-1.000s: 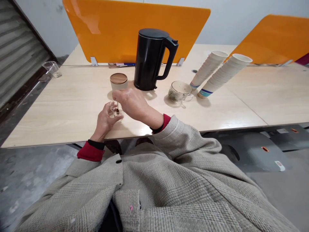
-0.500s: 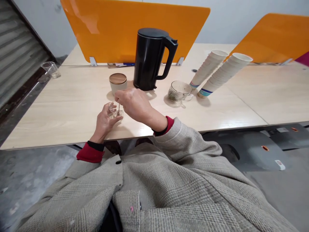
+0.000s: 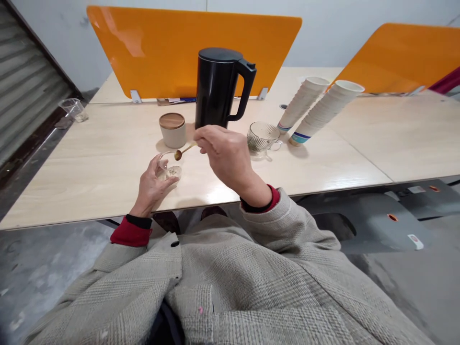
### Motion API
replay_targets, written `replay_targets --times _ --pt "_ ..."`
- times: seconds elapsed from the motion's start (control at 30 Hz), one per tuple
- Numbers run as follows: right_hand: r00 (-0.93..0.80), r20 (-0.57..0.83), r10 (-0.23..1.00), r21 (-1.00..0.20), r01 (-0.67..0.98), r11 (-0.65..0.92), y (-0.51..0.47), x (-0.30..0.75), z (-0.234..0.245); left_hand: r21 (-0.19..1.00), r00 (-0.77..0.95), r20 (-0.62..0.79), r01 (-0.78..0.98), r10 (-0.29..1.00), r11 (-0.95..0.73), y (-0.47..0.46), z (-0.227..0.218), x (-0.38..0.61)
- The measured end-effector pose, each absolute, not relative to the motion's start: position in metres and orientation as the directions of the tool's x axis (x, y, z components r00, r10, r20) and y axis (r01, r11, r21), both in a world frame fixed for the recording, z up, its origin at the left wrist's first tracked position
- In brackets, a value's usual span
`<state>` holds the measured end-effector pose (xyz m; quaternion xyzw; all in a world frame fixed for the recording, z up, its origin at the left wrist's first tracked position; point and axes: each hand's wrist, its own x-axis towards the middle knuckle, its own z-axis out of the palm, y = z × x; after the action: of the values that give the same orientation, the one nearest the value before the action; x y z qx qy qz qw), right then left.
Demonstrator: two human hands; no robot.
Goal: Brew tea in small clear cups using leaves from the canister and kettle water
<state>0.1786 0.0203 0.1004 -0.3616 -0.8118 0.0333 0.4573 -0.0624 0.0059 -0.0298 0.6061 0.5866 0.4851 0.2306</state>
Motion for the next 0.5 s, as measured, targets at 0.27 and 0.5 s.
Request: replay_targets --times 0.27,0.5 --pt "0.311 0.780 0.543 -0.620 0.502 0.603 0.051 0.259 0.072 0.883 -0.210 0.384 0.368 0.899 -0.291 -0.006 -0.047 -0.083" --pt "0.442 0.719 0.536 -0.621 0.755 0.210 0.101 0.330 0.044 0.901 -0.270 0.337 0.370 0.902 -0.226 -0.004 -0.051 -0.088"
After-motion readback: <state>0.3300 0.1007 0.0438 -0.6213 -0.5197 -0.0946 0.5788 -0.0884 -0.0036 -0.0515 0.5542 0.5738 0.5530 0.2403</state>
